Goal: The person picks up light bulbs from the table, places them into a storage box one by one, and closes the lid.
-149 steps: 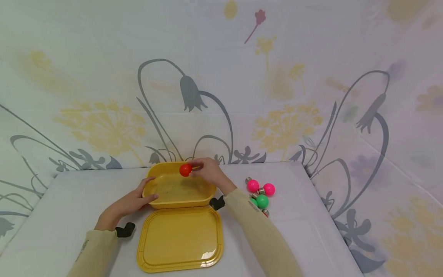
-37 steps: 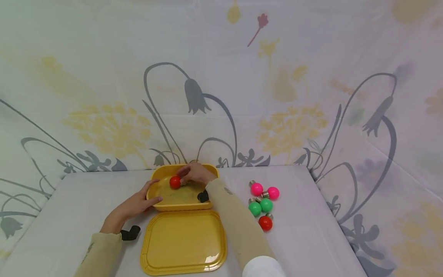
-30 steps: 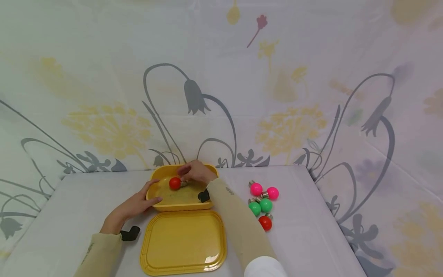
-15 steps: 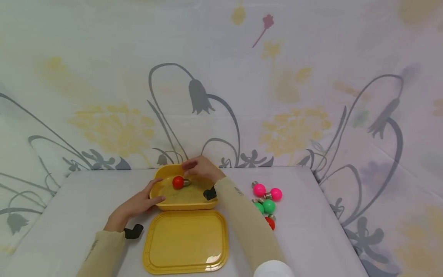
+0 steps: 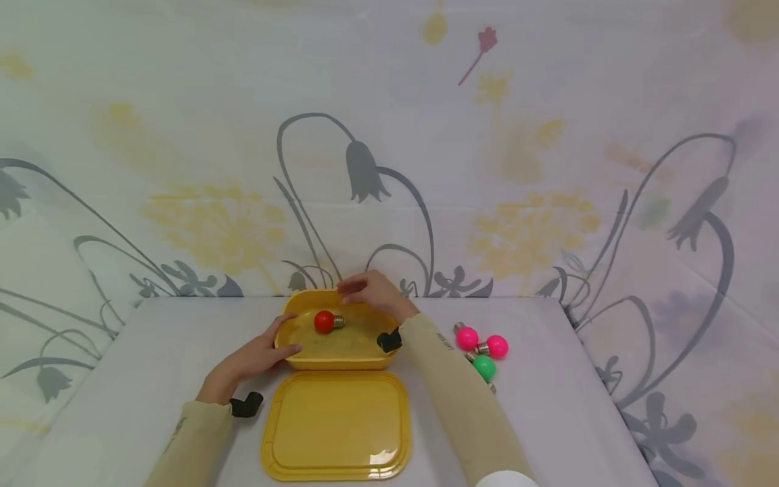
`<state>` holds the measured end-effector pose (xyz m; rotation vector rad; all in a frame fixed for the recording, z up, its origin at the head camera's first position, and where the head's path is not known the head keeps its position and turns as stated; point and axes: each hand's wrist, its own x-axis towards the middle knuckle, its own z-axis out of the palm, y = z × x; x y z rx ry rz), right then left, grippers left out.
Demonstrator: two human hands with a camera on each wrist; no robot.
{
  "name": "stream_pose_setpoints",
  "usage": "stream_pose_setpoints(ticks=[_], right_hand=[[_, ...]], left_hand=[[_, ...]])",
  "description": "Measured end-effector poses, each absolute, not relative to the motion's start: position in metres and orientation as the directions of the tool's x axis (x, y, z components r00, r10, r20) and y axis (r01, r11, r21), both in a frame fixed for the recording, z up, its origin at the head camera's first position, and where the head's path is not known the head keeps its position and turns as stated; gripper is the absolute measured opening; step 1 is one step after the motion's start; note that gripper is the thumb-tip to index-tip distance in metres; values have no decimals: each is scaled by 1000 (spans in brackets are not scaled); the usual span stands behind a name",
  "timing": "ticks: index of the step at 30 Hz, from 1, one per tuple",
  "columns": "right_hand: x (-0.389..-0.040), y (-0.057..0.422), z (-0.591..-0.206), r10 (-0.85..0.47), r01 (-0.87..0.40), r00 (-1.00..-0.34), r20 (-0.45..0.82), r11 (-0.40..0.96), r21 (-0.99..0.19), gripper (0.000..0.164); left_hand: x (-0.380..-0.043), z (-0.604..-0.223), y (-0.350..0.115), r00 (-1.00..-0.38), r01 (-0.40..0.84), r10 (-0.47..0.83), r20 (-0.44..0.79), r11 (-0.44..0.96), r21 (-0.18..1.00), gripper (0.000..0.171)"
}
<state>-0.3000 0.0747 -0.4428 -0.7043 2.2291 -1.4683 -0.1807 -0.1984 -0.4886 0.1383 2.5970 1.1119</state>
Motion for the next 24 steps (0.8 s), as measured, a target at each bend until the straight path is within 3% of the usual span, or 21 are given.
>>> stream_pose_setpoints(ticks=[16, 24], right_hand=[[-296, 111, -431, -573, -273, -819, 16, 366, -889, 31], [-291, 136, -429, -536, -211, -845, 0, 332, -919, 35]], left_hand=[[-180, -486, -198, -946, -3, 226, -231, 710, 704, 79], [-179, -484, -198, -944, -12, 229, -237, 694, 720, 78]])
